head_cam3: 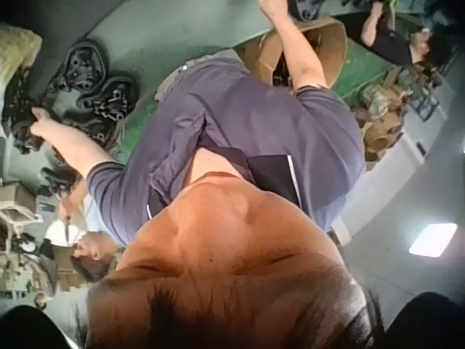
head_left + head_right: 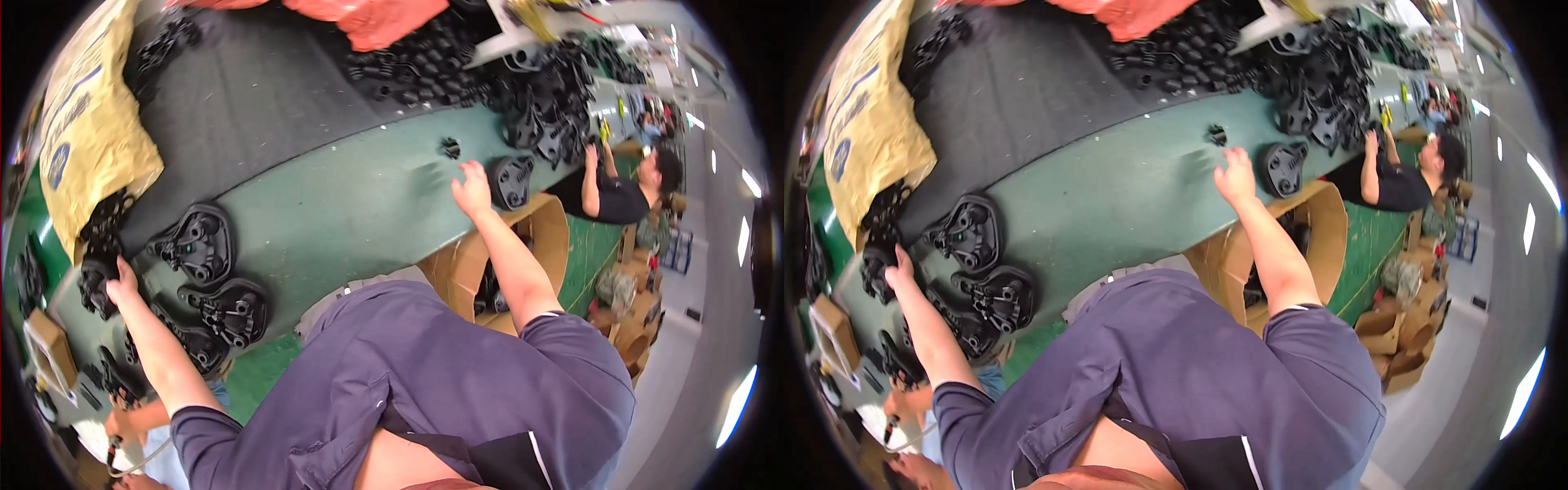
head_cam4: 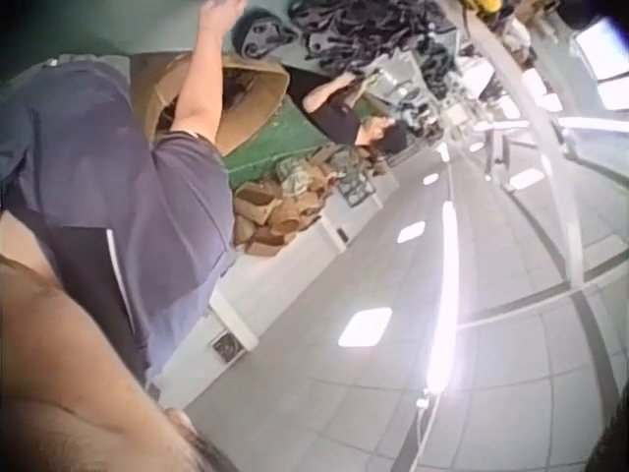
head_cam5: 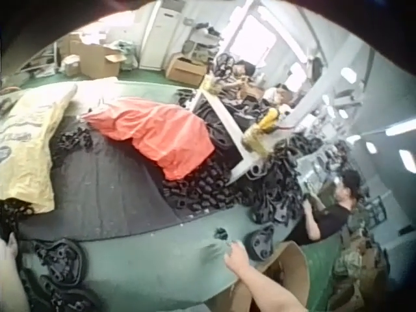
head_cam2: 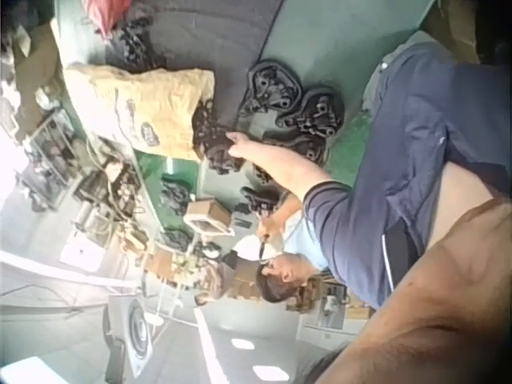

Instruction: Assembling components into bicycle seats on a factory assembly line.

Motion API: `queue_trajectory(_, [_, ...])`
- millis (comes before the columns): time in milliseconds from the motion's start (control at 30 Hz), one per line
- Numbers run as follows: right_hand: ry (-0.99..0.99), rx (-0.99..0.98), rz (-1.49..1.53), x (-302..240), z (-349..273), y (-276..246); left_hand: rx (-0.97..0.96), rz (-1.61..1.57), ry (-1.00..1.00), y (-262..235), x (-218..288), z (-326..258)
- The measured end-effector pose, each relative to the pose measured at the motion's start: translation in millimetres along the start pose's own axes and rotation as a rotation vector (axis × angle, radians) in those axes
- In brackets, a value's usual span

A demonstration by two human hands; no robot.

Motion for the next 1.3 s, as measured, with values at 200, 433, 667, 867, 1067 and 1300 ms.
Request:
queue_trajectory(200, [0.665, 0.223, -0.235, 126, 1, -29, 0.173, 0.267, 0.064, 4, -39, -128])
queue_trajectory(433, [0.543, -0.167, -0.278, 154, -36, -8, -0.422, 0.396, -0.206, -4, -159, -343])
queue_trajectory(667, [0.195, -0.17, 0.221, -40, -72, 3, -0.51, 0.983, -0.16, -27, -299, -506])
queue_trajectory(867, [-0.859, -0.395, 0.824, -198, -176, -3, -0.81, 1.714, 0.762, -34, -356, -500])
queue_trajectory(1067, [-0.568, -0.547, 0.873, -173, -93, -6, -1.063, 1.937, 1.154, -21, -353, -530])
queue_trajectory(1300, [-0.111, -0.117, 0.35, -104, 109, 66, -0.828, 2.047, 0.905, -41, -354, -504])
Point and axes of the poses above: each hand's wrist, its own z-axis towards the middle knuckle, its own y-axis out of the palm, x = y × z, the point moved 4 cm from there along z, towards the middle knuckle, and after that the axes turned 15 degrees about x, right-handed, at the moved point
